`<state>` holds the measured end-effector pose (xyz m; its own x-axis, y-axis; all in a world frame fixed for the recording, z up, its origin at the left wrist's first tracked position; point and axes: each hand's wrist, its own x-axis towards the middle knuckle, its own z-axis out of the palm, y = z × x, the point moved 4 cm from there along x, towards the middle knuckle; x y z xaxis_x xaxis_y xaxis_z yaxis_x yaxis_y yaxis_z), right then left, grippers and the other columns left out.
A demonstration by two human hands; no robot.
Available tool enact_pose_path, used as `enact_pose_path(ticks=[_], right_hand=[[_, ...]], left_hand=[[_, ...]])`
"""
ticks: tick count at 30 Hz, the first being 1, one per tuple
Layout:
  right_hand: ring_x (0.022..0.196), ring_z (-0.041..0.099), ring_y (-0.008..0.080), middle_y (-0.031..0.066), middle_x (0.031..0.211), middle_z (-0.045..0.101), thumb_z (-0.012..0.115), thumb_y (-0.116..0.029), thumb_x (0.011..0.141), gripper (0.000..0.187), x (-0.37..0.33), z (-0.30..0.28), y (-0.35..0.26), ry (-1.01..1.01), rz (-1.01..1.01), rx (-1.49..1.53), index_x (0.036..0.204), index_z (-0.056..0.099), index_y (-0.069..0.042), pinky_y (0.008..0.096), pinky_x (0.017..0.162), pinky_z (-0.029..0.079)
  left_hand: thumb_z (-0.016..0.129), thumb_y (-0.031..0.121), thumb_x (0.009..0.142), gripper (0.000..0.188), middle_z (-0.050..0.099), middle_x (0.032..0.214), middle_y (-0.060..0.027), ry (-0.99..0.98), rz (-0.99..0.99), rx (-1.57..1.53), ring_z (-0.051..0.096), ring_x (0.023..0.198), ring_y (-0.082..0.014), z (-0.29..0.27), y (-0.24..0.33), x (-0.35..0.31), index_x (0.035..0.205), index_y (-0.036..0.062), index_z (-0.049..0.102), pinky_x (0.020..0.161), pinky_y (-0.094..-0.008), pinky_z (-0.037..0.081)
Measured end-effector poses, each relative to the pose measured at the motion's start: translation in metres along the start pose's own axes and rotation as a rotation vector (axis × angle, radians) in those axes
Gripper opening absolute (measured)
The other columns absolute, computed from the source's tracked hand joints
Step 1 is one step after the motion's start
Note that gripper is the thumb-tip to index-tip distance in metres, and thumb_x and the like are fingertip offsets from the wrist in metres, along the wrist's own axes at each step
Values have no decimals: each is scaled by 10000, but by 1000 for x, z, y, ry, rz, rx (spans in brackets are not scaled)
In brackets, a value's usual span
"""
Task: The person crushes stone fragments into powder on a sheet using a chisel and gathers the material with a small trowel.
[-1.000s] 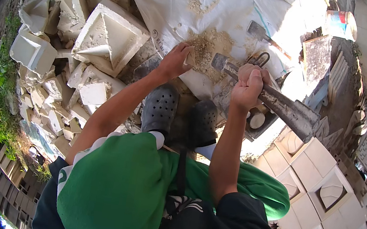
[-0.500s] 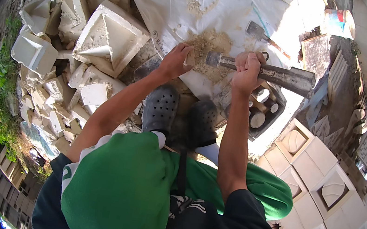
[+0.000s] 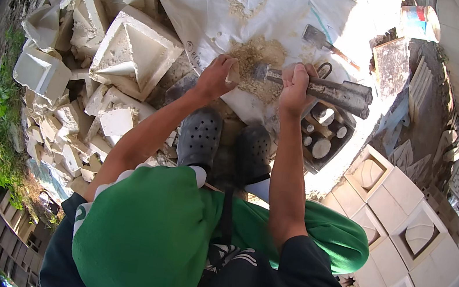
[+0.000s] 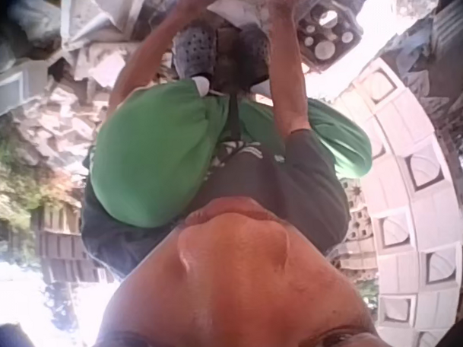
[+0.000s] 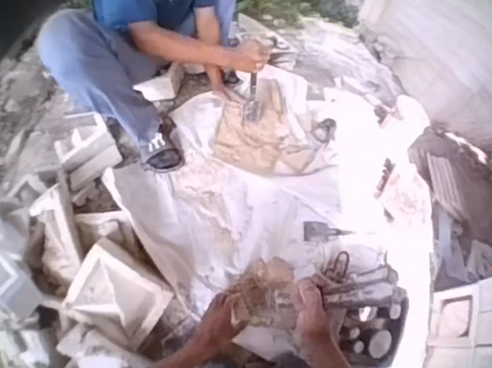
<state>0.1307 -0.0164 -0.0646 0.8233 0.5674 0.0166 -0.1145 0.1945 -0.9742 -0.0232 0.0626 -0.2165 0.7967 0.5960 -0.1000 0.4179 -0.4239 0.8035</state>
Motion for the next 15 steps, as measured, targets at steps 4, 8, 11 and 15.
enact_pose_path(ticks=[4,8,11,15], right_hand=[[501,322,72,-19,570,353,493,-54,839,242,0,-2,-4,20,59,90,627,377,-75,236,461,262],[494,319,72,-27,563,348,509,-71,828,232,-2,-8,18,2,39,48,630,386,-74,235,462,259],[492,322,73,-19,564,366,501,-67,827,229,4,6,-9,93,118,13,632,379,-72,235,463,257],[459,247,90,-14,509,284,452,-58,835,295,-4,10,5,-35,-26,31,599,282,-104,256,455,230]], left_hand=[[733,198,690,614,478,1200,-134,20,-21,16,493,1118,-324,-11,-2,0,1230,52,478,940,-388,438],[730,187,689,608,476,1194,-133,79,37,38,494,1111,-321,-18,-6,11,1227,57,478,938,-385,440],[726,160,684,606,474,1195,-134,67,126,53,490,1116,-325,-20,-9,22,1227,58,475,940,-381,441],[701,134,689,597,464,1199,-130,-17,156,103,478,1134,-324,-10,-5,36,1229,55,460,937,-386,447]])
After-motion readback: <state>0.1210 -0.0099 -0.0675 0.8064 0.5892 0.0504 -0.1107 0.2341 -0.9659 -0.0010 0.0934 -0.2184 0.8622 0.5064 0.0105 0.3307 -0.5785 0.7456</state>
